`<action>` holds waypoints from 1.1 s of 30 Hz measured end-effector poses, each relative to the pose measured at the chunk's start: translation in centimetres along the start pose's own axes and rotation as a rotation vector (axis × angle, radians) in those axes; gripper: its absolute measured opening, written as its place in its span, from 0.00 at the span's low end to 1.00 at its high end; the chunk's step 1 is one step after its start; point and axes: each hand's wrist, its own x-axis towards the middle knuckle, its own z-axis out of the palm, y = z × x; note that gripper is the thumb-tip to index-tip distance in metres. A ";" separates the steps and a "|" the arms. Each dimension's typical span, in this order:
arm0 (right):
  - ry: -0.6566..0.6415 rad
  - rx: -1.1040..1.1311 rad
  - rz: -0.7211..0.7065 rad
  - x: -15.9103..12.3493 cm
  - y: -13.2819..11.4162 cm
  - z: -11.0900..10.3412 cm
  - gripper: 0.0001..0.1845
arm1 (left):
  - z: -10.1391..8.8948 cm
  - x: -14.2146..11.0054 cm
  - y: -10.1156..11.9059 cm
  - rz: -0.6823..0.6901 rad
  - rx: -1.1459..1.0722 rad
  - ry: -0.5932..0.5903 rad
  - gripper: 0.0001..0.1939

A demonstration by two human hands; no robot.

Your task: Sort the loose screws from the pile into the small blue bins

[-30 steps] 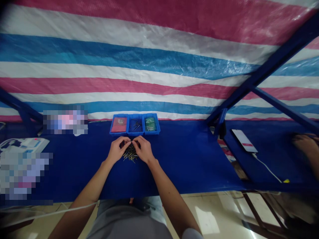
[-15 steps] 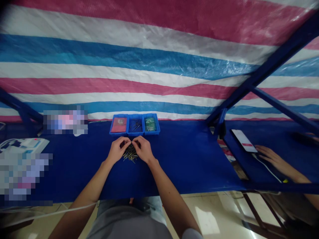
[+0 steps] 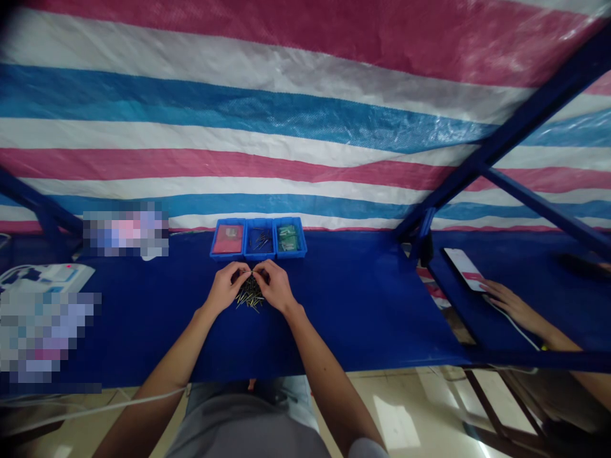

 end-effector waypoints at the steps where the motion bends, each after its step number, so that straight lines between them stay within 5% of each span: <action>1: -0.001 0.001 -0.002 0.0 0.0 0.0 0.04 | 0.0 0.0 0.0 0.002 -0.002 0.002 0.09; 33: 0.007 -0.042 -0.034 -0.1 -0.1 -0.1 0.09 | -0.2 0.0 0.3 0.024 -0.046 0.004 0.12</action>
